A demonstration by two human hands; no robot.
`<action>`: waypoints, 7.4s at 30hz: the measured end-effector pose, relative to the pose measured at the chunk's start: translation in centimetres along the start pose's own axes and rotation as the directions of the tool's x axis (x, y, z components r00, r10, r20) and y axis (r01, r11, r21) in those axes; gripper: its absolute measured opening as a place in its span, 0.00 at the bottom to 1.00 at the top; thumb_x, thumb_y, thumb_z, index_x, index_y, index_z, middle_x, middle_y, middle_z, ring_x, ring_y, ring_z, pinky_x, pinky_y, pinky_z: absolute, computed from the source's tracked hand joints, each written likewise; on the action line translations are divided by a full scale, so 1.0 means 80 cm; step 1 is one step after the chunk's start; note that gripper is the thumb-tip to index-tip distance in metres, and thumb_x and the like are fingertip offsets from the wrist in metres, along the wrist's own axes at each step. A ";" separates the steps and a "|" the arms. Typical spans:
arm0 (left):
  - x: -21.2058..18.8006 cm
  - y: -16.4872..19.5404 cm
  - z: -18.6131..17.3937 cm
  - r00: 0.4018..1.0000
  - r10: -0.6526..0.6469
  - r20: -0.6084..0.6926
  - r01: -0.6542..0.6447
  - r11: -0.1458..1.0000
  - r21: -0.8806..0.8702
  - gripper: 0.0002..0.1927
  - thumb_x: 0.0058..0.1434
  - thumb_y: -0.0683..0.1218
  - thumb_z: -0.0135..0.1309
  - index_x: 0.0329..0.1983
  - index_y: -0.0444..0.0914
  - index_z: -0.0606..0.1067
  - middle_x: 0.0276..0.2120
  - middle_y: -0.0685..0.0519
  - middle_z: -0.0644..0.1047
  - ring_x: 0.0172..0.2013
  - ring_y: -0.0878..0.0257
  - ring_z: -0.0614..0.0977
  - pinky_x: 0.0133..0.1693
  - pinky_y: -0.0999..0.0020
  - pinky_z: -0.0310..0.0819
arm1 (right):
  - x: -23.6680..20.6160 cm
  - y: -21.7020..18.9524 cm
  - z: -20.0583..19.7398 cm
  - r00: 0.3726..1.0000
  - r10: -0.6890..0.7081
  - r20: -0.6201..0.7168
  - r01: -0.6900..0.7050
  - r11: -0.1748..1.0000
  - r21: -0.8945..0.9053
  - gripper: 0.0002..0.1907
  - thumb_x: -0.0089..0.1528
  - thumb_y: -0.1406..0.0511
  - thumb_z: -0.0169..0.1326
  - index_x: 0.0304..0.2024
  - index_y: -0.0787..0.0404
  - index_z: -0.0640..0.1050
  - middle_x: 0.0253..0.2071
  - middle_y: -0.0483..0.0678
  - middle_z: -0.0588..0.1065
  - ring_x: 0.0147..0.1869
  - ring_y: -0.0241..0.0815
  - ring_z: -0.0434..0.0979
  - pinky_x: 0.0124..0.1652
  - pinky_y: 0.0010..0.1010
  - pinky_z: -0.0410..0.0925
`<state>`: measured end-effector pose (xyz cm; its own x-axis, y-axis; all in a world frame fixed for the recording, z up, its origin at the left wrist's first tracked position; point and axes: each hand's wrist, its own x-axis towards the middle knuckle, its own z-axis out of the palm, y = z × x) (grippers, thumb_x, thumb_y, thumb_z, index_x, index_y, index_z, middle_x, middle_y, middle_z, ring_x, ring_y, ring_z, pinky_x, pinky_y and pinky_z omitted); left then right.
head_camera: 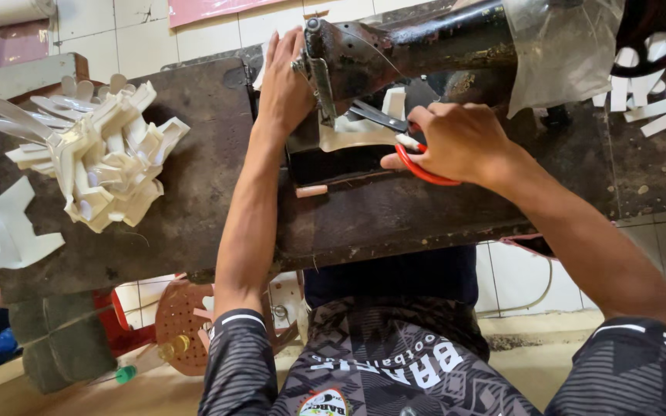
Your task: The person sews white fabric shoe components on an industrial sewing machine, guiding each piece under the needle, then trims threads and edges with red-handled scissors. They stack finished pieces into a pile, carry the pile to the floor, and continue trimming pieces while seated.
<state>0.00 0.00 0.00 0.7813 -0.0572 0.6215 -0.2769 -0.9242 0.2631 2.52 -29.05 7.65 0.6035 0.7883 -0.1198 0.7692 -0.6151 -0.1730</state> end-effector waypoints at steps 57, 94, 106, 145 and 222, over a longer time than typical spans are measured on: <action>-0.103 0.105 -0.012 0.999 -0.035 0.029 0.039 0.987 -0.159 0.20 0.65 0.38 0.57 0.61 0.33 0.74 0.51 0.45 0.80 0.52 0.52 0.82 0.54 0.58 0.77 | 0.066 0.008 0.097 0.845 -0.041 -0.533 0.388 0.732 0.560 0.14 0.59 0.64 0.71 0.42 0.64 0.82 0.38 0.53 0.81 0.40 0.46 0.84 0.38 0.34 0.73; -0.116 0.166 0.028 0.995 -0.004 0.097 -0.011 0.988 0.153 0.24 0.61 0.39 0.54 0.60 0.27 0.72 0.51 0.44 0.76 0.54 0.53 0.79 0.56 0.63 0.76 | 0.120 0.024 0.084 0.989 0.016 -0.145 0.108 0.587 0.803 0.10 0.68 0.61 0.63 0.46 0.62 0.86 0.30 0.45 0.75 0.35 0.30 0.68 0.33 0.26 0.64; -0.112 0.163 0.021 0.991 -0.036 0.128 0.019 0.990 0.138 0.23 0.61 0.39 0.53 0.61 0.28 0.71 0.52 0.43 0.77 0.56 0.52 0.80 0.56 0.62 0.77 | 0.112 0.038 0.092 0.993 0.021 -0.116 0.090 0.498 0.862 0.24 0.67 0.60 0.66 0.20 0.62 0.73 0.20 0.33 0.58 0.26 0.26 0.54 0.25 0.27 0.47; -0.120 0.117 -0.047 0.981 -0.056 0.184 0.100 0.965 -0.241 0.13 0.62 0.34 0.57 0.51 0.32 0.75 0.54 0.45 0.78 0.59 0.47 0.78 0.65 0.59 0.72 | 0.113 0.039 0.096 0.989 -0.002 -0.151 0.101 0.748 0.656 0.13 0.69 0.60 0.62 0.51 0.61 0.84 0.26 0.54 0.76 0.26 0.41 0.69 0.27 0.34 0.60; -0.111 0.129 -0.038 0.958 -0.279 0.065 0.286 0.949 -0.134 0.11 0.60 0.34 0.57 0.46 0.33 0.77 0.50 0.44 0.72 0.50 0.48 0.78 0.50 0.55 0.76 | 0.012 -0.024 0.094 0.739 -0.448 -0.503 0.571 0.813 0.114 0.17 0.59 0.68 0.61 0.51 0.58 0.81 0.48 0.49 0.73 0.55 0.50 0.73 0.52 0.41 0.66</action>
<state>-11.53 -7.89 -0.56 0.8622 0.1789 0.4740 -0.1142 -0.8428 0.5259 0.05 -27.01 0.52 0.2071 0.8521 0.4806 0.9459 -0.0490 -0.3208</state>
